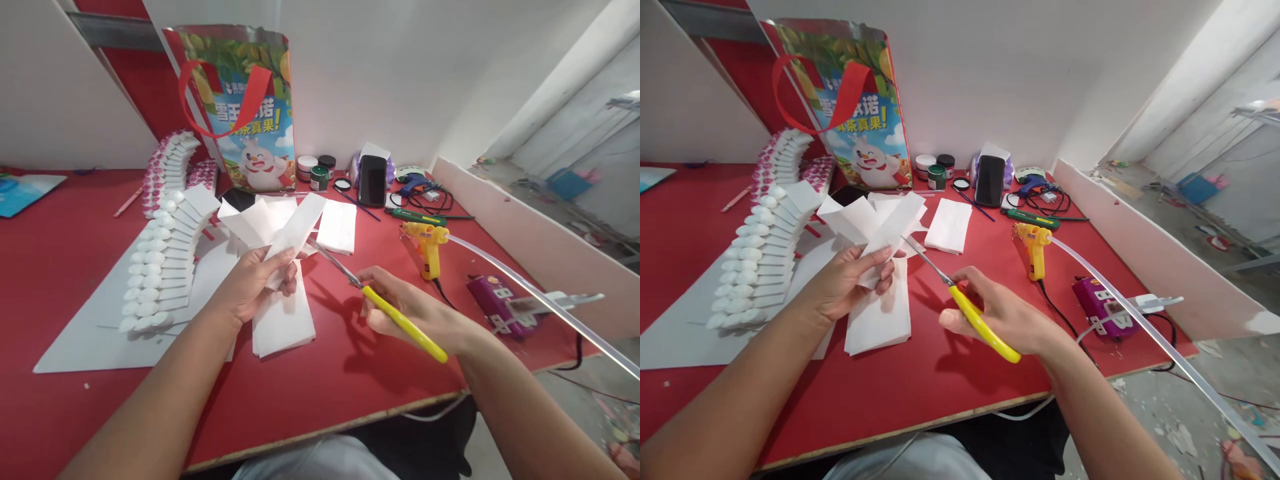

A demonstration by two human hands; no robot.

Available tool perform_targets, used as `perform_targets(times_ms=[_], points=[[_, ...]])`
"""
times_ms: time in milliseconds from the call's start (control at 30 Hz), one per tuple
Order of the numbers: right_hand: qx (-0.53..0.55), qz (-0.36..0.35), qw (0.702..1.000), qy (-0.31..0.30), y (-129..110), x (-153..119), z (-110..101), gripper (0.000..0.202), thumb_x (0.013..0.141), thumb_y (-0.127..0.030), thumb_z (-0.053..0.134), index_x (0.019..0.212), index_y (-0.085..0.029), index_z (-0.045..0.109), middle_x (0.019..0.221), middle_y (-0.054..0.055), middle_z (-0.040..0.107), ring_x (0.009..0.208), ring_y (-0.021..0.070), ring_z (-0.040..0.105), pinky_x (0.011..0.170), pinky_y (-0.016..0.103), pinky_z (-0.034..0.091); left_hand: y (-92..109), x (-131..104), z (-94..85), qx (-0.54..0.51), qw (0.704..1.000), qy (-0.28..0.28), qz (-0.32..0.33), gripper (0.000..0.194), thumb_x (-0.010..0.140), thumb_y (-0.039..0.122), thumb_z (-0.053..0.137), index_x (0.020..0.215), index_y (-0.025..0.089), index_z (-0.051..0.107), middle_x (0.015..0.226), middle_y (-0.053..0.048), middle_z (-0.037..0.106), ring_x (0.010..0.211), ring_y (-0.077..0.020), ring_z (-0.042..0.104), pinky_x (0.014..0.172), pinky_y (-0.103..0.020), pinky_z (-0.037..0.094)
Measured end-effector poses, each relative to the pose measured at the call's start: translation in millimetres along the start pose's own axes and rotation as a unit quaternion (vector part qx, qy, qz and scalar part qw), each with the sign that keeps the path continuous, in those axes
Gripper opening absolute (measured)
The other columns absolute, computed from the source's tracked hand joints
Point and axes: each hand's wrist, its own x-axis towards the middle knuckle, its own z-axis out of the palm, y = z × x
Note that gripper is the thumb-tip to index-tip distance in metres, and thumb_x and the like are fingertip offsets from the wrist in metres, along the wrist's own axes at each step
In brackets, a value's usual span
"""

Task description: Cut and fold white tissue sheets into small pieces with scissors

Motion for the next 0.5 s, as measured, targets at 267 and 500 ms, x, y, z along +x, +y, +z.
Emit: perform_targets(times_ms=[267,500], points=[[0.048,-0.020,0.998,-0.030,-9,22,5,0.066,0.081,-0.074,0.065,0.113,-0.019,0.048,0.076,-0.004,0.050,0.064,0.0107,0.042,0.057,0.026,0.033,4,-5,2.0,-0.034,0.998,-0.040,-0.033,0.012,0.087,0.023,0.074,0.087,0.011,0.075,0.076,-0.010,0.078,0.063,-0.0180,0.074,0.063,-0.026,0.062],[0.053,-0.018,0.998,-0.029,-12,25,7,0.069,0.076,-0.076,0.068,0.110,-0.018,0.051,0.076,-0.003,0.047,0.066,0.0117,0.041,0.060,0.028,0.035,5,-7,4.5,-0.030,0.997,-0.052,-0.042,0.011,0.090,0.020,0.070,0.085,0.011,0.074,0.074,-0.012,0.079,0.059,-0.0188,0.074,0.060,-0.026,0.062]])
